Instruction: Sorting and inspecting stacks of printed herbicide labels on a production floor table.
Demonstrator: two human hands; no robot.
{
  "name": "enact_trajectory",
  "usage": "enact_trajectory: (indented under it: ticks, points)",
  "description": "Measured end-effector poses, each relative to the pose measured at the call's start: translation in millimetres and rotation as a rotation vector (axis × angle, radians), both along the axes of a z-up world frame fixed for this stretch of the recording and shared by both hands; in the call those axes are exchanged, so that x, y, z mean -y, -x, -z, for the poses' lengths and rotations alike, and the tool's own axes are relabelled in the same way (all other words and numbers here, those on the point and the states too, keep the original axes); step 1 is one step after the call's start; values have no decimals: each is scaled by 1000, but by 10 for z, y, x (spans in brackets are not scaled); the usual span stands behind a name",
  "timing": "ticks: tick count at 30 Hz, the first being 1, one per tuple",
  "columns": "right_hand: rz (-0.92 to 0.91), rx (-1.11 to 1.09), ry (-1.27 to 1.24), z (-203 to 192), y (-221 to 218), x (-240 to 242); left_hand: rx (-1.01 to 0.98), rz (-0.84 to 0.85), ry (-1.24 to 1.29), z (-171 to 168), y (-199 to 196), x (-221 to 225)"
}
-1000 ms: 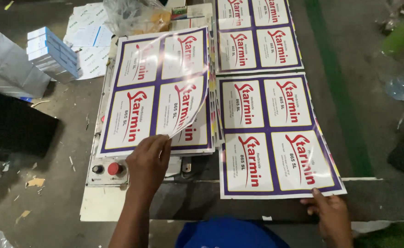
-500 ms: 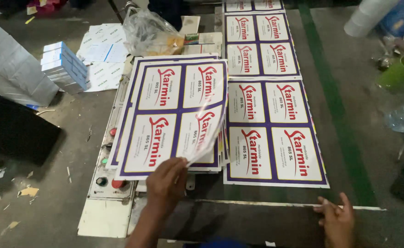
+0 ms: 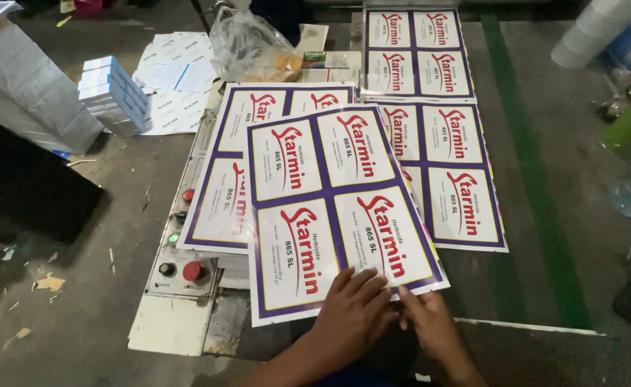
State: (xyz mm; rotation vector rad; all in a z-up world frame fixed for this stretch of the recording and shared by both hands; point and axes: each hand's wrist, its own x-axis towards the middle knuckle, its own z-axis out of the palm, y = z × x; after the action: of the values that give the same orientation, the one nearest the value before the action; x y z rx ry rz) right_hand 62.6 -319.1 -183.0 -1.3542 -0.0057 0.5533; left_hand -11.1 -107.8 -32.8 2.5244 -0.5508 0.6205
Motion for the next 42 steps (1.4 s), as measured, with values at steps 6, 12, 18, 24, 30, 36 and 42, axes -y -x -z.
enact_trajectory:
  ticks: [6, 12, 18, 24, 30, 36, 42]
  points:
    - [244, -14, -43, -308, 84, 381, 42, -136, -23, 77, -139, -726]
    - [445, -53, 87, -50, 150, 1106, -51, -247, -105, -181, -202, -1342]
    - [542, -258, 397, 42, 198, 1590, -224, -179, -254, -147, -226, -1506]
    - [517, -207, 402, 233, 254, 1901, -258, -287, -292, -300, -265, -1509]
    - [599, -210, 395, 295, 605, 1905, 174, -416, -50, -652, -44, -1215]
    - [556, -99, 270, -32, 734, 1571, 133, -442, -15, -350, -11, -1040]
    - [540, -94, 242, 172, 483, 1489, 127, -463, 75, -247, 29, -973]
